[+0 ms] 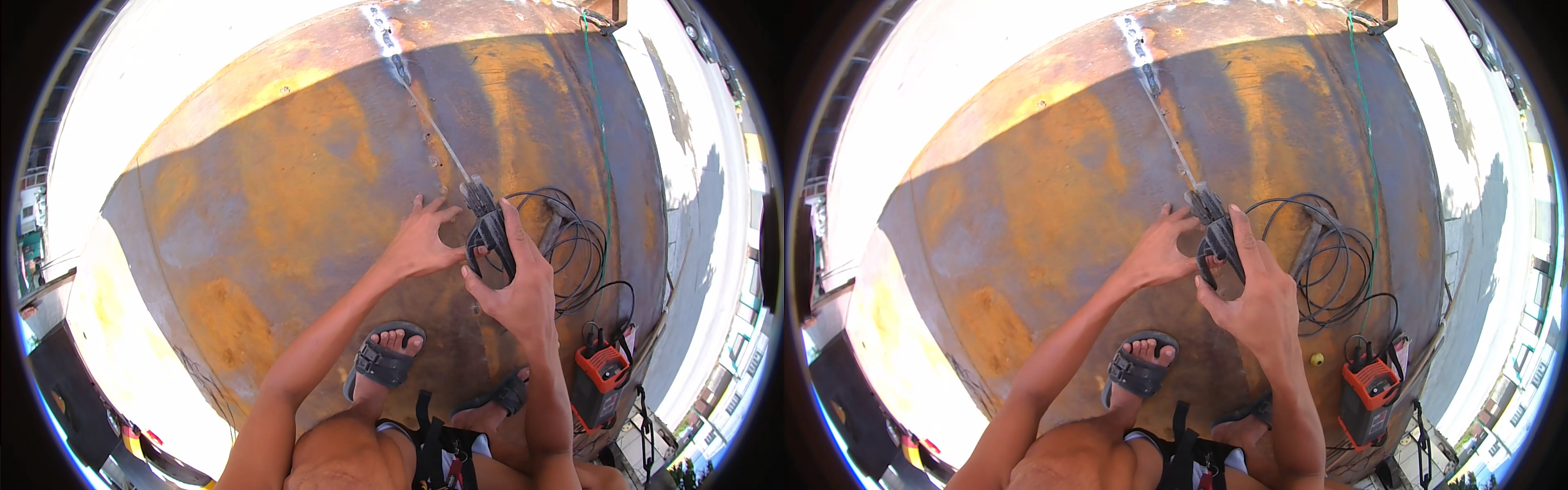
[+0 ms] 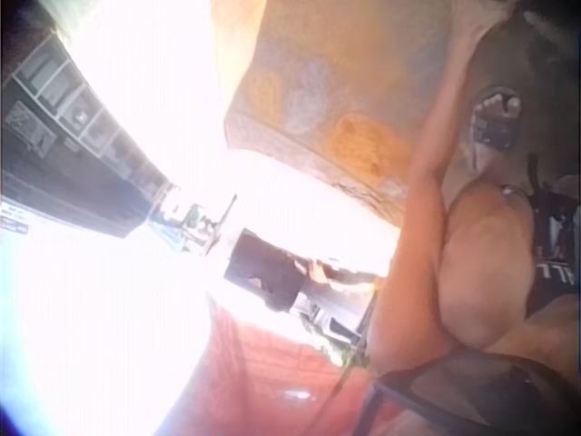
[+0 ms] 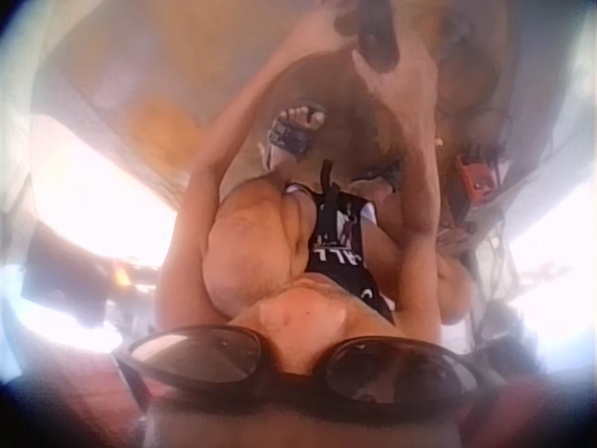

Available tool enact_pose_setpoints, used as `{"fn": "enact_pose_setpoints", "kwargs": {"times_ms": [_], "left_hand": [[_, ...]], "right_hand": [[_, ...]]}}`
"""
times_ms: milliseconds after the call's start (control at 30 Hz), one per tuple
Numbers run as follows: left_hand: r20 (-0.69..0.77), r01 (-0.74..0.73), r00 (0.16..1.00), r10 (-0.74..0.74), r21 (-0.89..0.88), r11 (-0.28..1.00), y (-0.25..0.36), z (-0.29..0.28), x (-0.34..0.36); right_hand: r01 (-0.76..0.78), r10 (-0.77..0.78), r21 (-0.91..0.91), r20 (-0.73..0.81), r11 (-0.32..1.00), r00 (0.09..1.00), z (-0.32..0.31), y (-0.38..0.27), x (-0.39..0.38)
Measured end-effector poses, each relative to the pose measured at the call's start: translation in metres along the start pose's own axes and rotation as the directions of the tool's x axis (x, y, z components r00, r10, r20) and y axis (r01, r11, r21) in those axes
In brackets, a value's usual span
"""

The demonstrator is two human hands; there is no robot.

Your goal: The person welds a seam on a large curved metal surface using a handheld welding torch and electrode. They pause to insert a new electrode, then continue welding and briefly tap the weld with a hammer.

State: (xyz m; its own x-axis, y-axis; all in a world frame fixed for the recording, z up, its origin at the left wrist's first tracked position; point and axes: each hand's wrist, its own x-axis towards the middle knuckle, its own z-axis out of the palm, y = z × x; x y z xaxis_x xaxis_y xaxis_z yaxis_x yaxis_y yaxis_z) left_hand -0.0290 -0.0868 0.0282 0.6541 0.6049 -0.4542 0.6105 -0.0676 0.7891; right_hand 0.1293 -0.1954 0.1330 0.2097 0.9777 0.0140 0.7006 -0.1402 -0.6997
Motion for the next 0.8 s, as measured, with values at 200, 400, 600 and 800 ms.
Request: {"fn": "enact_pose_setpoints", "kwargs": {"times_ms": [200,400,600,800], "left_hand": [[-0.115,-0.082,0.991,0.071,-0.097,0.992,-0.021,0.007,0.009],[-0.178,-0.023,0.984,0.003,-0.113,0.993,-0.005,0.004,0.006],[-0.181,-0.039,0.983,0.008,-0.164,0.986,-0.008,0.001,0.009],[-0.179,-0.024,0.984,0.003,-0.115,0.993,-0.006,0.001,0.006]], "right_hand": [[-0.051,0.065,-0.149,0.096,0.988,0.993,0.001,-0.009,0.005],[-0.033,0.034,-0.043,0.02,0.999,0.999,0.006,-0.004,0.016],[-0.074,0.077,-0.059,0.052,0.996,0.996,0.005,-0.007,0.022],[-0.085,0.091,-0.082,0.071,0.993,0.993,0.004,-0.007,0.018]]}}
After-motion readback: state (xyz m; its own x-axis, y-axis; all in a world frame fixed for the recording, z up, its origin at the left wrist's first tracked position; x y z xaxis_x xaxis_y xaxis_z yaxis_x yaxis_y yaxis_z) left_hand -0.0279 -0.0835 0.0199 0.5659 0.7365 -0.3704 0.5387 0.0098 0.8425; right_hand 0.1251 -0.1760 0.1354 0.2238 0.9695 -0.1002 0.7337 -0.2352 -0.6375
